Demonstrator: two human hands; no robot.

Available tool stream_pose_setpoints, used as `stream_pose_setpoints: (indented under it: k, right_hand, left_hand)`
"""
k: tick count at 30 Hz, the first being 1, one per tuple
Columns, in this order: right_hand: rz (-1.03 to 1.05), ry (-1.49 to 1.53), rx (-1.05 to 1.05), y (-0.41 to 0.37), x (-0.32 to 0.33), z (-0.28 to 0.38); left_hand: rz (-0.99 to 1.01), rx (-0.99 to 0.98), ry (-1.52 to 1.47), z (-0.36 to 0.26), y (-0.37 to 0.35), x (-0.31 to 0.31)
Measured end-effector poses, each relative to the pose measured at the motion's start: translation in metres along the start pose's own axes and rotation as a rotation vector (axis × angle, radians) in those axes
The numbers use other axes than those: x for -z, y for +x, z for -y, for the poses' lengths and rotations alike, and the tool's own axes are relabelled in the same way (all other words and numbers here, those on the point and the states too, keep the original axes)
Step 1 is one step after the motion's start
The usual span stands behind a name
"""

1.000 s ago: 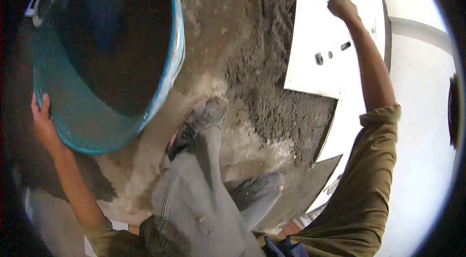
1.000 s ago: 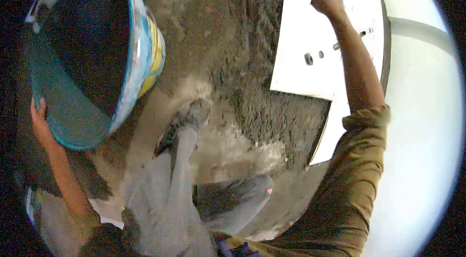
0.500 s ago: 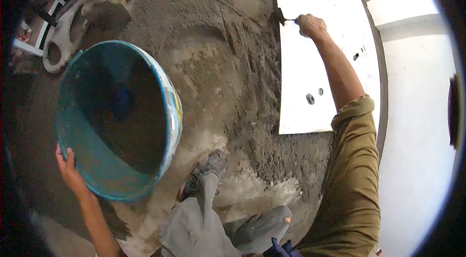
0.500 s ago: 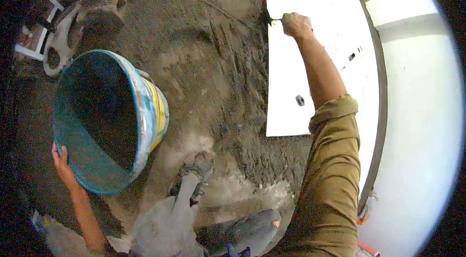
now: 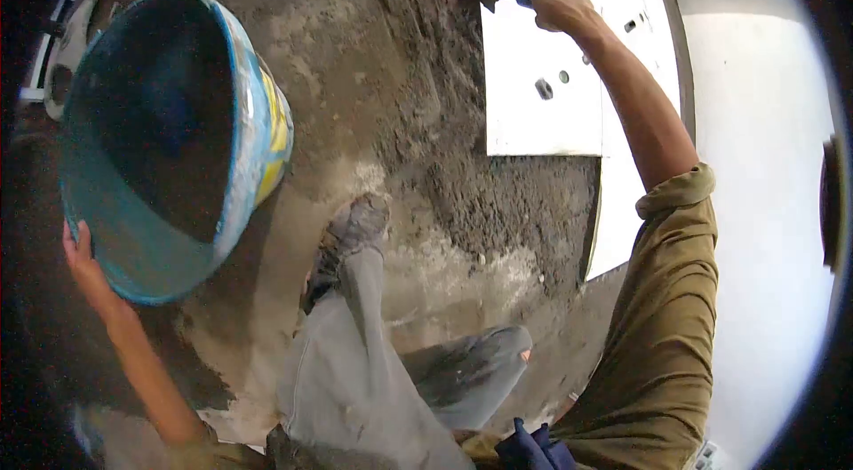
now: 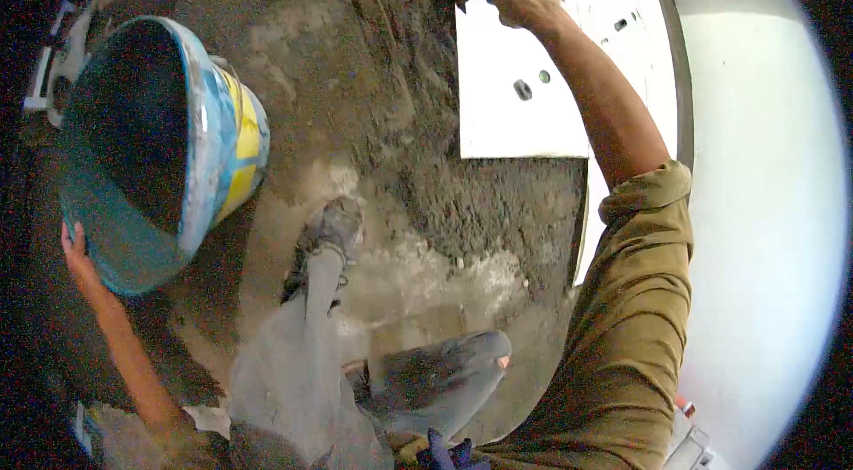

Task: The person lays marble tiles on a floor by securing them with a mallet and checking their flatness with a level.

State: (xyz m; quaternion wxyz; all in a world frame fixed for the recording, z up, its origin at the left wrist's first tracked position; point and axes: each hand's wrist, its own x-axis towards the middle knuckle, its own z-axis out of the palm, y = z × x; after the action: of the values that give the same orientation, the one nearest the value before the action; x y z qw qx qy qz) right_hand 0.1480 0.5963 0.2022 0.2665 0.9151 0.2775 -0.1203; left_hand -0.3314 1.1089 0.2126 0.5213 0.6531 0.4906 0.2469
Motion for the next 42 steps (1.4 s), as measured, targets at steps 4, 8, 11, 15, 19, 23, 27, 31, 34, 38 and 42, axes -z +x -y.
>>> stream_pose_setpoints:
  k: [4,8,11,15,19,23,27,31,34,38,42]
  right_hand:
    - [0.005,-0.011,0.057,-0.044,-0.011,0.009]
    - [0.082,0.064,0.091,-0.105,-0.012,0.022]
    - [0.101,0.076,0.145,-0.150,-0.010,0.020]
    - [0.209,0.122,-0.007,-0.206,0.010,0.000]
    - [0.282,0.141,0.063,-0.235,0.018,0.002]
    - [0.380,0.119,0.108,-0.239,0.010,0.023]
    - [0.472,0.015,0.144,-0.228,0.003,0.039]
    - [0.492,0.031,0.186,-0.218,-0.004,0.041]
    - [0.453,-0.002,0.209,-0.218,-0.010,0.040]
    - [0.527,-0.045,0.205,-0.205,0.001,0.046]
    - [0.504,-0.024,0.135,-0.165,0.007,0.038]
  left_hand:
    - [-0.026,0.024,0.098,0.026,0.037,0.024]
    - [0.027,-0.082,0.105,0.037,0.049,0.031]
    - [-0.007,-0.114,0.165,0.027,0.036,0.023]
    - [0.030,-0.025,0.056,0.011,0.020,0.012]
    - [-0.004,0.135,-0.032,0.020,0.029,0.017]
    - [0.075,0.099,-0.034,0.037,0.038,0.025]
    - [0.134,0.034,-0.052,0.047,0.050,0.041]
    - [0.161,-0.026,-0.046,0.050,0.072,0.065]
    - [0.130,-0.085,0.107,0.046,0.069,0.057]
    - [0.001,0.036,0.016,0.022,0.037,0.025]
    - [0.023,0.070,-0.007,0.026,0.039,0.027]
